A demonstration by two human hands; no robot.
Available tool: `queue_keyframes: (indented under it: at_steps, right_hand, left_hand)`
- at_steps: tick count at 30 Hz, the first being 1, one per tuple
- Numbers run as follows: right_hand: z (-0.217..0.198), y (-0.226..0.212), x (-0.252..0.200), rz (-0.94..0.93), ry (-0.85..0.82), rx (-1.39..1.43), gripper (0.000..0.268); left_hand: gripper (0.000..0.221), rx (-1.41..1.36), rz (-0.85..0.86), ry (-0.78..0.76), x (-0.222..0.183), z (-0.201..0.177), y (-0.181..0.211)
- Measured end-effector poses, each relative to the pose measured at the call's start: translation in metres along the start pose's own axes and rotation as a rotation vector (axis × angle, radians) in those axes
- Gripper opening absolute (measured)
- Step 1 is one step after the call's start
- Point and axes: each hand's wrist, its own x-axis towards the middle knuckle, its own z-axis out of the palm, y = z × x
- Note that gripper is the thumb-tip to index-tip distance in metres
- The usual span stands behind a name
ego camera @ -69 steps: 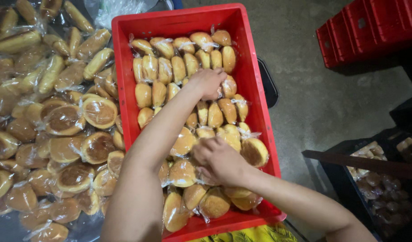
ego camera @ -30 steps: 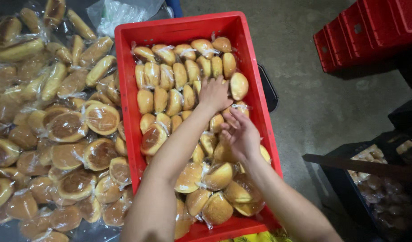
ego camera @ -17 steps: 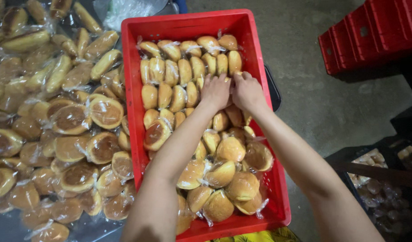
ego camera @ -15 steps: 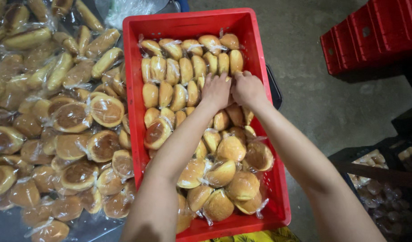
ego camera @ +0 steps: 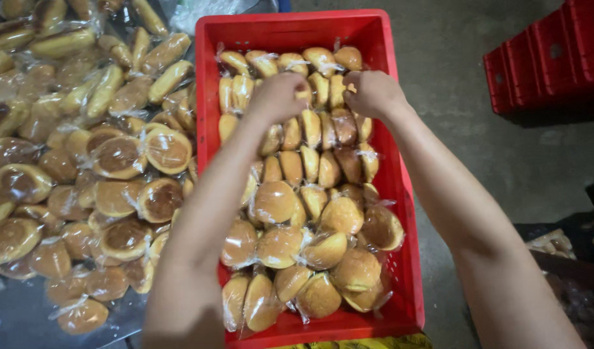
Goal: The person arranges packaged bread buns into rows inside a red plastic crate by hand.
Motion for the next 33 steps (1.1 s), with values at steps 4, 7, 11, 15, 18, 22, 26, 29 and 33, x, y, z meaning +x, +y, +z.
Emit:
queue_keyframes:
  at_steps: [4,7,11,15,18,22,26,29,33]
  right_hand:
    - [0.002,-0.029,0.005,-0.125,-0.067,0.069,0.043]
    - [0.022,-0.056,0.007,-0.184,-0.211,0.081,0.038]
    - [0.047,-0.083,-0.002,-0.325,-0.074,0.013,0.032]
    - [0.066,-0.1,-0.014,-0.331,0.162,-0.112,0.02]
    - [0.081,-0.112,-0.018,-0.435,0.175,-0.031,0.028]
    - [0.086,-0.131,-0.023,-0.175,-0.033,-0.098,0.033]
    - [0.095,-0.151,-0.025,-0.088,-0.046,-0.126,0.049]
    - [0.099,-0.158,-0.033,-0.074,-0.015,-0.064,0.044]
    - [0.104,-0.173,-0.047,-0.121,0.074,0.059,0.053]
  left_hand:
    - [0.042,0.306,-0.087,-0.254,-0.019,-0.016,-0.039]
    - [0.059,0.445,-0.056,-0.348,-0.029,-0.003,-0.045]
    - [0.073,0.501,-0.033,-0.319,-0.033,0.019,-0.044]
    - [0.07,0.538,-0.095,-0.394,-0.03,0.036,-0.042]
    - [0.074,0.579,-0.119,-0.401,-0.02,0.043,-0.043]
    - [0.071,0.604,-0.156,-0.48,-0.012,0.041,-0.045]
    - [0.054,0.505,-0.092,-0.399,-0.02,0.035,-0.064]
    - [0.05,0.535,0.0,-0.262,-0.026,0.034,-0.084]
    - [0.046,0.46,0.01,-0.221,-0.038,0.026,-0.094]
